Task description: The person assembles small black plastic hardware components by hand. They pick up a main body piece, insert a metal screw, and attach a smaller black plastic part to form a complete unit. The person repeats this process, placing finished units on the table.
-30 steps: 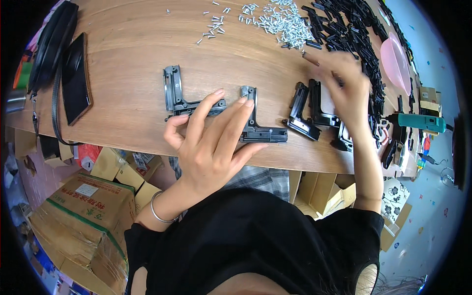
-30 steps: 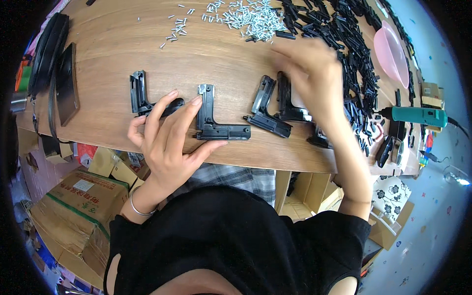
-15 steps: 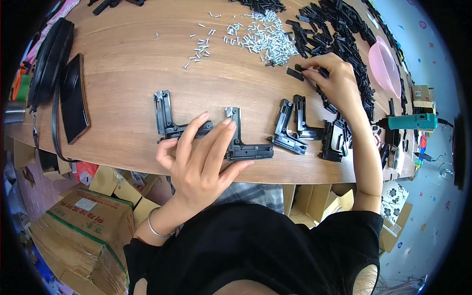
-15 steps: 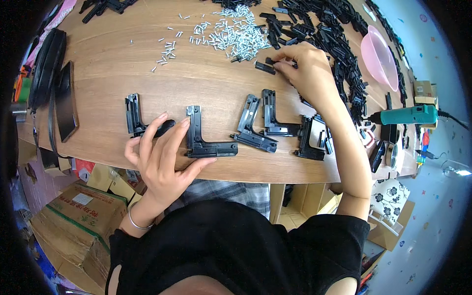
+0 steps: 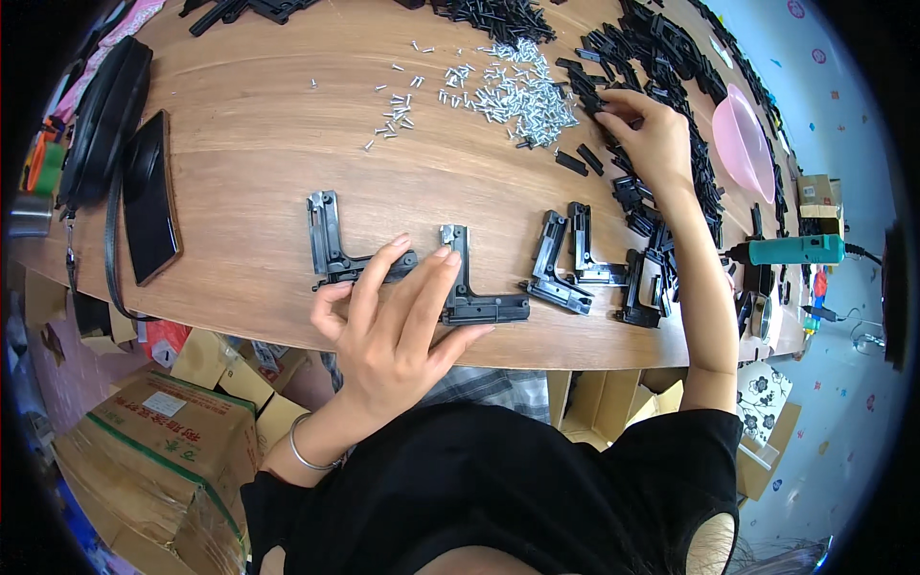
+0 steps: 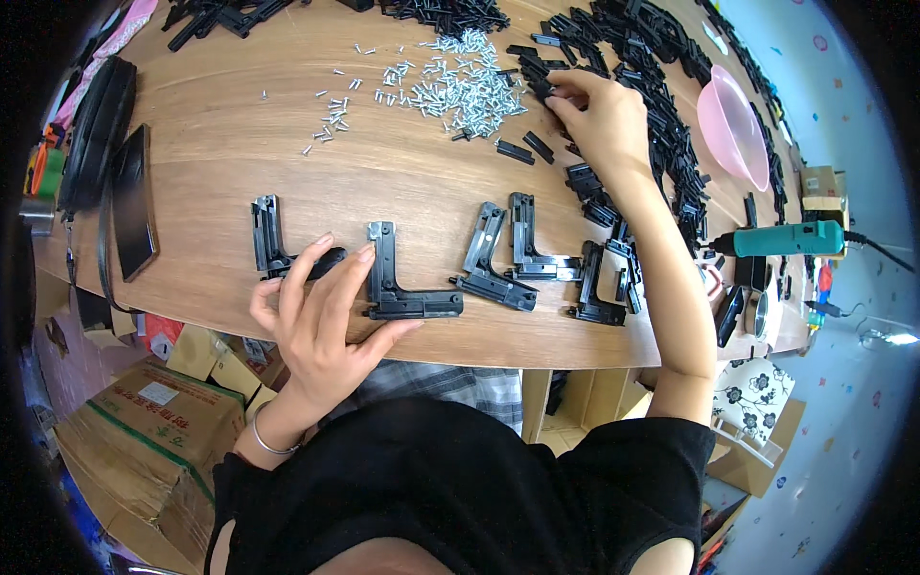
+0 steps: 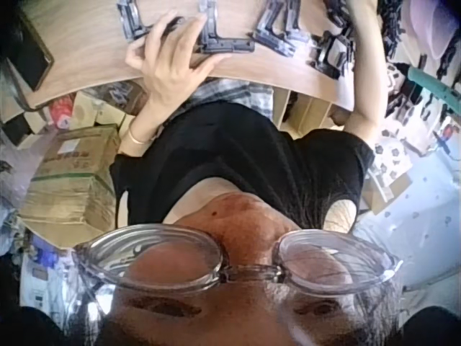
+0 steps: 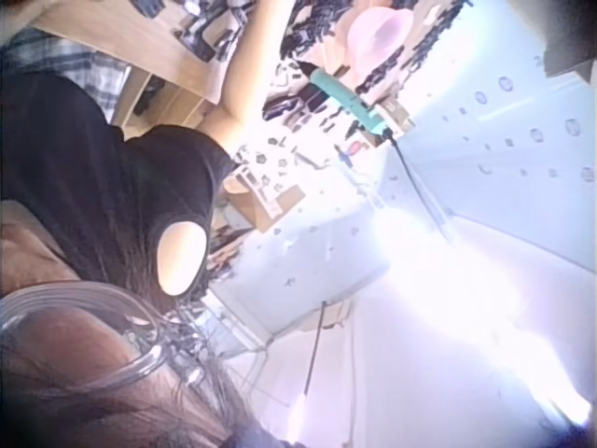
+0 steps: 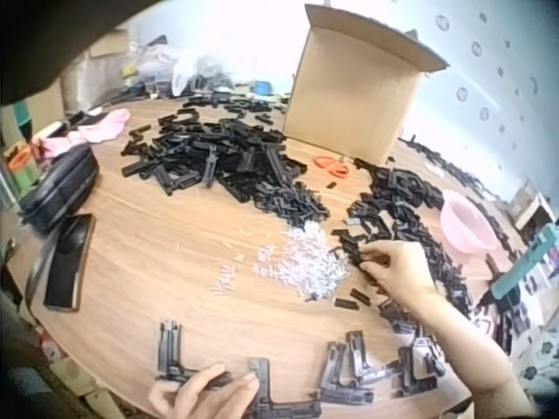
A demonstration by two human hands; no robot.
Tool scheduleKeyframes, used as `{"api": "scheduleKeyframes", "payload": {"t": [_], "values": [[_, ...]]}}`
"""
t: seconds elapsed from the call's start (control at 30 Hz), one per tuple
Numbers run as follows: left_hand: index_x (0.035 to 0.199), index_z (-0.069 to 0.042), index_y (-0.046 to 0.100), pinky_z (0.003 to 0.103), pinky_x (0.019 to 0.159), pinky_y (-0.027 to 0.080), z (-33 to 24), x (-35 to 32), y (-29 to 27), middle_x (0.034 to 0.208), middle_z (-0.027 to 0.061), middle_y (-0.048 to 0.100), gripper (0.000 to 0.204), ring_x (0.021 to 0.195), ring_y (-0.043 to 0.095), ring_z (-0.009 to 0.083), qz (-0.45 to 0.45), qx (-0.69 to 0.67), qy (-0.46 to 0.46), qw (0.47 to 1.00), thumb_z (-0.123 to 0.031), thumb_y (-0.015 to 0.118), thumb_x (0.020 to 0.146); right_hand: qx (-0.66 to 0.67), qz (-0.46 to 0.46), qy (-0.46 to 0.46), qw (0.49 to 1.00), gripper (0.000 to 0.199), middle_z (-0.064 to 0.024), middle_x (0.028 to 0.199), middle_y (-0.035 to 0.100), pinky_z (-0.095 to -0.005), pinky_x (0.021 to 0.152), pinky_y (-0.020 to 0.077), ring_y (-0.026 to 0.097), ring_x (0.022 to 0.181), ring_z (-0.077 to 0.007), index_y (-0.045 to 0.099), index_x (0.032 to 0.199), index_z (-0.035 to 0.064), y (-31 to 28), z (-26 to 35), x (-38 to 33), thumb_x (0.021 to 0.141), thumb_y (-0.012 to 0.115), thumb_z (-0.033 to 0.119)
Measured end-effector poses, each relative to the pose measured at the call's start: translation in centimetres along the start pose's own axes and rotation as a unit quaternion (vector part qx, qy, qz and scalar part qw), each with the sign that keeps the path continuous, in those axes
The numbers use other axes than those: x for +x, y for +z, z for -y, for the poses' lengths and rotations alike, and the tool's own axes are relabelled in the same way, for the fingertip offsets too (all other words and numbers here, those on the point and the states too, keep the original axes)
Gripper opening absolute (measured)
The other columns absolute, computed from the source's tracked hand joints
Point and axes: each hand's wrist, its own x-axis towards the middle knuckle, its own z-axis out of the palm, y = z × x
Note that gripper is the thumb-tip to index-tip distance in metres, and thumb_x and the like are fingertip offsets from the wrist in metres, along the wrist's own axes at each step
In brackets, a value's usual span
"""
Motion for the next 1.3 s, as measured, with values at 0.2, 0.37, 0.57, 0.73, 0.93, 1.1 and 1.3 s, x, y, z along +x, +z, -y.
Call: {"api": "scheduleKeyframes", "payload": {"t": [0.2, 0.37, 0.57, 0.73, 0.93, 1.1, 1.3], "values": [[0.120, -0.008, 0.057, 0.041, 0.089, 0.023, 0.0, 0.0, 0.2, 0.099, 0.0036, 0.068, 0.072, 0.114, 0.052, 0.0233, 0.001, -0.006, 0.005, 1.000, -0.056, 0.071, 0.069, -0.062, -0.077, -0.056, 0.994, 0.020, -0.0100, 0.080, 0.069, -0.0323, 0.071, 0.0511, 0.066, 0.074, -0.0238, 0.071, 0.093, 0.0080, -0.8, -1.8, 0.3, 0.075, 0.070, 0.015], [0.120, -0.007, 0.057, 0.041, 0.090, 0.022, -0.1, 0.1, 0.0, 0.099, 0.0040, 0.068, 0.072, 0.114, 0.053, 0.0235, 0.005, -0.001, 0.003, 1.000, -0.056, 0.070, 0.070, -0.030, 0.005, -0.029, 0.999, 0.019, -0.0095, 0.083, 0.069, -0.0294, 0.071, 0.0507, 0.066, 0.074, -0.0194, 0.071, 0.091, 0.0053, -0.3, -0.3, 0.5, 0.074, 0.071, 0.015], [0.122, -0.007, 0.056, 0.042, 0.091, 0.022, 0.0, -0.1, 0.3, 0.097, 0.0043, 0.068, 0.074, 0.114, 0.053, 0.0239, -0.003, -0.004, 0.006, 1.000, -0.056, 0.071, 0.069, -0.043, 0.062, -0.086, 0.993, 0.031, -0.0111, 0.084, 0.069, -0.0301, 0.074, 0.0511, 0.066, 0.078, -0.0212, 0.067, 0.102, 0.0060, -0.3, -0.5, 1.4, 0.072, 0.071, 0.013], [0.117, -0.010, 0.060, 0.041, 0.088, 0.022, -0.1, -0.1, 0.2, 0.103, -0.0014, 0.068, 0.060, 0.113, 0.053, 0.0213, -0.001, -0.009, -0.014, 1.000, -0.052, 0.068, 0.075, -0.049, 0.101, -0.075, 0.991, 0.045, -0.0125, 0.085, 0.068, -0.0327, 0.076, 0.0515, 0.066, 0.081, -0.0244, 0.063, 0.112, 0.0073, -0.8, 0.2, 1.8, 0.068, 0.070, 0.011], [0.119, -0.008, 0.058, 0.041, 0.089, 0.023, 0.0, -0.1, 0.3, 0.098, 0.0034, 0.068, 0.071, 0.114, 0.053, 0.0234, -0.009, -0.004, 0.006, 1.000, -0.055, 0.072, 0.069, -0.122, 0.094, -0.161, 0.975, 0.044, -0.0129, 0.085, 0.067, -0.0361, 0.074, 0.0506, 0.064, 0.081, -0.0270, 0.061, 0.115, 0.0094, -1.1, -1.1, 1.5, 0.071, 0.067, 0.009], [0.118, -0.008, 0.058, 0.041, 0.090, 0.023, 0.0, -0.2, 0.2, 0.101, 0.0033, 0.067, 0.069, 0.114, 0.052, 0.0231, -0.017, -0.002, 0.007, 1.000, -0.055, 0.072, 0.069, -0.233, 0.070, -0.173, 0.955, 0.040, -0.0141, 0.085, 0.067, -0.0405, 0.076, 0.0494, 0.062, 0.083, -0.0325, 0.061, 0.111, 0.0095, -0.6, 0.4, 1.4, 0.072, 0.066, 0.010], [0.117, -0.009, 0.059, 0.040, 0.092, 0.023, 0.0, -0.4, 0.1, 0.104, 0.0012, 0.067, 0.067, 0.115, 0.052, 0.0215, -0.014, 0.000, -0.006, 1.000, -0.054, 0.071, 0.069, 0.296, 0.107, 0.075, 0.946, 0.021, -0.0057, 0.095, 0.068, -0.0248, 0.078, 0.0490, 0.063, 0.086, -0.0110, 0.069, 0.103, 0.0050, -2.5, -0.6, 1.0, 0.085, 0.065, 0.013]]}}
